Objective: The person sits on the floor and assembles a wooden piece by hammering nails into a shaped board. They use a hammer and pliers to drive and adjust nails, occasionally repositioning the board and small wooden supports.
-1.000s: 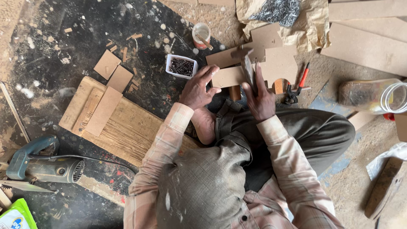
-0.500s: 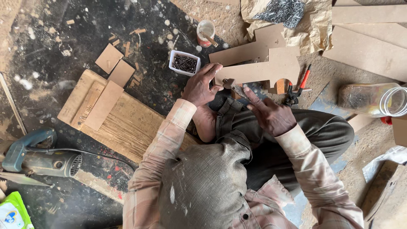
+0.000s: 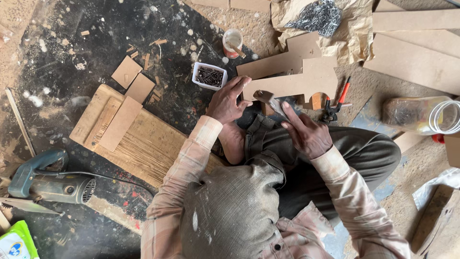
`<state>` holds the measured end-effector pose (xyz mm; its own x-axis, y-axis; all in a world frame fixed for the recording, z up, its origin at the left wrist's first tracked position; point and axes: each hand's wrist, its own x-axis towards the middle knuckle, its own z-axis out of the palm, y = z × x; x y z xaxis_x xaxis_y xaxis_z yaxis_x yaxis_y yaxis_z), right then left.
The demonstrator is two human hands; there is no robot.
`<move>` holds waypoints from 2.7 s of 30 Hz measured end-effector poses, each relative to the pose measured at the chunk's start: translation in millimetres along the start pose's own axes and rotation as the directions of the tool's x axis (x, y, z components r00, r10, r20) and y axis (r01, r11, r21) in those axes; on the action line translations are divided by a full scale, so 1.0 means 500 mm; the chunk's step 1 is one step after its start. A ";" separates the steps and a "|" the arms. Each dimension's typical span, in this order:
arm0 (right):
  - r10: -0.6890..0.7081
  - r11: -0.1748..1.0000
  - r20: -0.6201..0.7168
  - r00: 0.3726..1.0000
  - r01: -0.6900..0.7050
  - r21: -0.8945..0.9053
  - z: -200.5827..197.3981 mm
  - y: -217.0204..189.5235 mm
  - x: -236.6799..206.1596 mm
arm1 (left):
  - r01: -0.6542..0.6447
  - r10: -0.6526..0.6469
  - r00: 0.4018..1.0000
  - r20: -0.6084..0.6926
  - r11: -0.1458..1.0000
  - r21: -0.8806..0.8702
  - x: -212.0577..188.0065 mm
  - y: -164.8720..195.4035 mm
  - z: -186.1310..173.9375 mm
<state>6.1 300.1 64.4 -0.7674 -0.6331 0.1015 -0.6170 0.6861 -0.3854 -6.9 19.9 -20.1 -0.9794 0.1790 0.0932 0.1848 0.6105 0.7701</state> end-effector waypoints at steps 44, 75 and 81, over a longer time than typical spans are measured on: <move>0.119 0.981 -0.108 0.987 -0.100 0.169 0.025 -0.013 -0.012 | -0.092 0.107 0.989 -0.104 0.986 0.142 -0.027 -0.042 0.056; 0.031 0.981 0.070 0.997 -0.017 -0.195 0.020 -0.023 0.001 | -0.031 0.040 0.997 -0.069 0.991 0.127 -0.028 -0.034 0.046; 0.157 0.966 -0.045 0.987 -0.144 0.214 0.034 0.023 -0.017 | -0.022 0.029 0.996 -0.081 0.996 0.092 -0.024 -0.031 0.035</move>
<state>8.6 307.2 43.5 -0.8619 -0.5006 0.0809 -0.4481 0.6774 -0.5834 3.1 21.9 -44.5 -0.9770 0.1338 0.1662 0.2127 0.6745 0.7069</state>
